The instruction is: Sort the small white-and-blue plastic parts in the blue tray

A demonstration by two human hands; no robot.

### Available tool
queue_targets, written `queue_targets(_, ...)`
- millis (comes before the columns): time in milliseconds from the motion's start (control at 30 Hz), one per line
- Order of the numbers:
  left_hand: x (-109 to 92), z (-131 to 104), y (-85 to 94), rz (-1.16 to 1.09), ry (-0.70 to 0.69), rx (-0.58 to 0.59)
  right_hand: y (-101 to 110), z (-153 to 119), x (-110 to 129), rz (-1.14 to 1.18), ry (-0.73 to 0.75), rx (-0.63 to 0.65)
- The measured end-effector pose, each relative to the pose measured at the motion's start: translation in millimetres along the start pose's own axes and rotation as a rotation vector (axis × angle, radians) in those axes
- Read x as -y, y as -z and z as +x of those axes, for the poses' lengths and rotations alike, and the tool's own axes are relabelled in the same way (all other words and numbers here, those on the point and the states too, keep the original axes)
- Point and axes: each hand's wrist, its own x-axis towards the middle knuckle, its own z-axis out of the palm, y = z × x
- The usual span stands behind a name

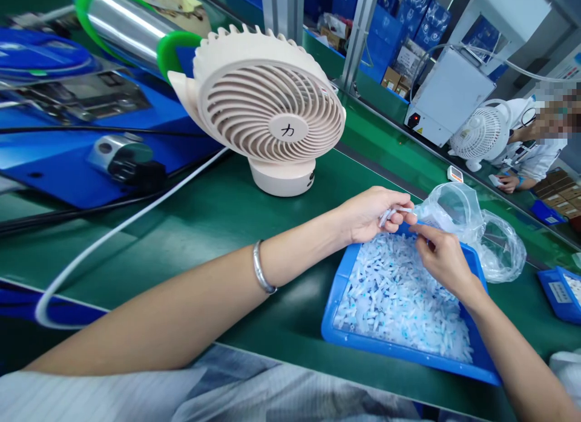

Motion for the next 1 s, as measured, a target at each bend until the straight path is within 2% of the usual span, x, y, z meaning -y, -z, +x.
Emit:
queue_targets(100, -0.9, -1.2, -0.7, 0.057, -0.009, -0.006, 6.2, -0.4, -1.3, 0.033, -0.024, -0.024)
queue_targets(233, -0.4, -1.2, -0.4, 0.087, -0.006, 0.005, 6.9, -2.0, 1.1, 0.012, 0.035, 0.062)
queue_targets(467, 2.9, 1.7, 0.8, 0.074, -0.023, -0.020, -9.3, -2.4, 2.1, -0.116, 0.171, 0.116)
queue_targets(633, 4.9, -0.2, -1.7, 0.144, -0.073, -0.017, -16.7, -2.2, 0.4, -0.243, 0.219, 0.206)
queue_targets(733, 7.9, -1.6, -2.7, 0.245, -0.089, -0.008, -14.1, -2.5, 1.4, -0.178, 0.200, 0.114)
queue_targets(900, 13.7, -2.9, -2.7, 0.476, -0.135, 0.028, -4.4, -5.3, 7.9, 0.052, 0.145, -0.200)
queue_targets(1000, 13.8, -4.0, -2.3, 0.530, -0.129, 0.070, -2.5, -7.2, 11.1, 0.083, 0.143, -0.278)
